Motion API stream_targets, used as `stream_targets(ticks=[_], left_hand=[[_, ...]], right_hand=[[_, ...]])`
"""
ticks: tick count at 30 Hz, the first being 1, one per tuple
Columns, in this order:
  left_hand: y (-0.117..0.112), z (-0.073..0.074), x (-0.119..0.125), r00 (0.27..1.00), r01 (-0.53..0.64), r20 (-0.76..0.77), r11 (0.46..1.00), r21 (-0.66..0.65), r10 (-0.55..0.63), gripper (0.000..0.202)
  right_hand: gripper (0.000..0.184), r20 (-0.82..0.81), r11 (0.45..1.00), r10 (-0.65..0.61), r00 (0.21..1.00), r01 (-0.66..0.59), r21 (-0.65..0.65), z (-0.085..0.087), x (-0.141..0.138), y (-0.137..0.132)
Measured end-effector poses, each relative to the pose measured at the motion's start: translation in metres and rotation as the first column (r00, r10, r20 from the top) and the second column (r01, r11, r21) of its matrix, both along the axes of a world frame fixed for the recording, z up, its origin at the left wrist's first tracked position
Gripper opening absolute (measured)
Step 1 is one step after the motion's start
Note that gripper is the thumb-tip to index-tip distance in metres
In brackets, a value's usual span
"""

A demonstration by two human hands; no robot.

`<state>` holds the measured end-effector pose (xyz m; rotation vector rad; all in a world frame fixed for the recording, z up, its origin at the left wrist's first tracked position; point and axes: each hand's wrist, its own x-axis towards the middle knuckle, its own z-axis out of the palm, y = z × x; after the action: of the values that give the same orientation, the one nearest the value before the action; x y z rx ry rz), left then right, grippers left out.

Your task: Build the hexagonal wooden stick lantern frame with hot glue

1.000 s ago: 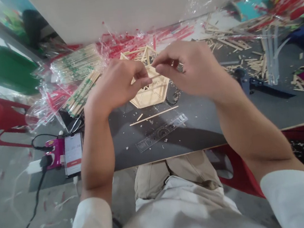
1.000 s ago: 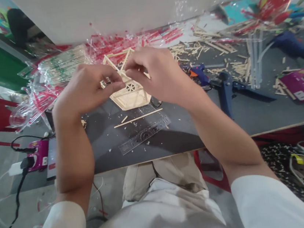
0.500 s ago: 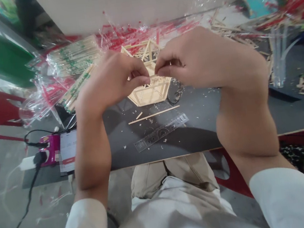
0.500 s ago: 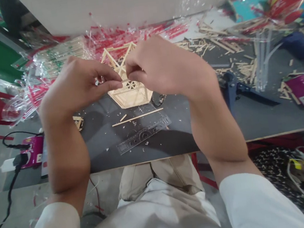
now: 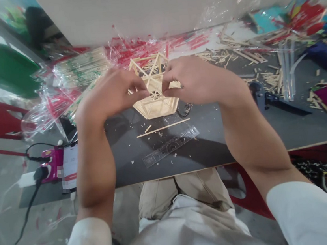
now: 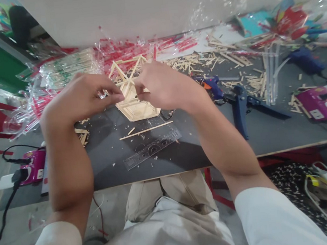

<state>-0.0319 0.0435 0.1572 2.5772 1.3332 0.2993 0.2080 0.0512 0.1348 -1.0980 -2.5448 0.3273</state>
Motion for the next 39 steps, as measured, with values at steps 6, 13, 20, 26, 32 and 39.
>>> stream_targets(ticks=[6,13,20,26,32,39], left_hand=[[0.002,0.000,-0.007,0.999,-0.018,-0.030,0.999,-0.030,0.017,0.027],[0.006,-0.003,-0.004,0.996,-0.008,-0.088,0.999,-0.035,0.005,0.028],[0.009,-0.004,-0.006,0.995,-0.014,-0.102,0.999,-0.050,0.008,0.029],[0.007,-0.002,-0.004,0.994,-0.012,-0.109,0.992,-0.129,-0.002,0.030],[0.005,0.002,-0.001,0.993,-0.023,-0.116,0.990,-0.140,0.006,0.028],[0.007,0.000,-0.002,0.992,-0.011,-0.129,0.988,-0.152,-0.008,0.029]], right_hand=[[0.018,-0.035,0.999,0.019,0.999,-0.020,-0.044,-0.005,0.004,0.006],[0.016,0.078,0.997,-0.020,0.997,0.026,-0.069,0.004,-0.003,-0.003],[0.025,0.087,0.997,0.015,0.996,-0.008,-0.081,0.008,-0.003,-0.006],[0.026,0.090,0.999,0.025,0.996,-0.021,-0.050,0.006,-0.006,-0.008],[0.028,0.082,0.999,0.008,0.997,-0.005,-0.040,0.005,-0.005,-0.008],[0.027,0.105,0.998,0.016,0.994,-0.010,-0.063,0.004,-0.004,-0.005]])
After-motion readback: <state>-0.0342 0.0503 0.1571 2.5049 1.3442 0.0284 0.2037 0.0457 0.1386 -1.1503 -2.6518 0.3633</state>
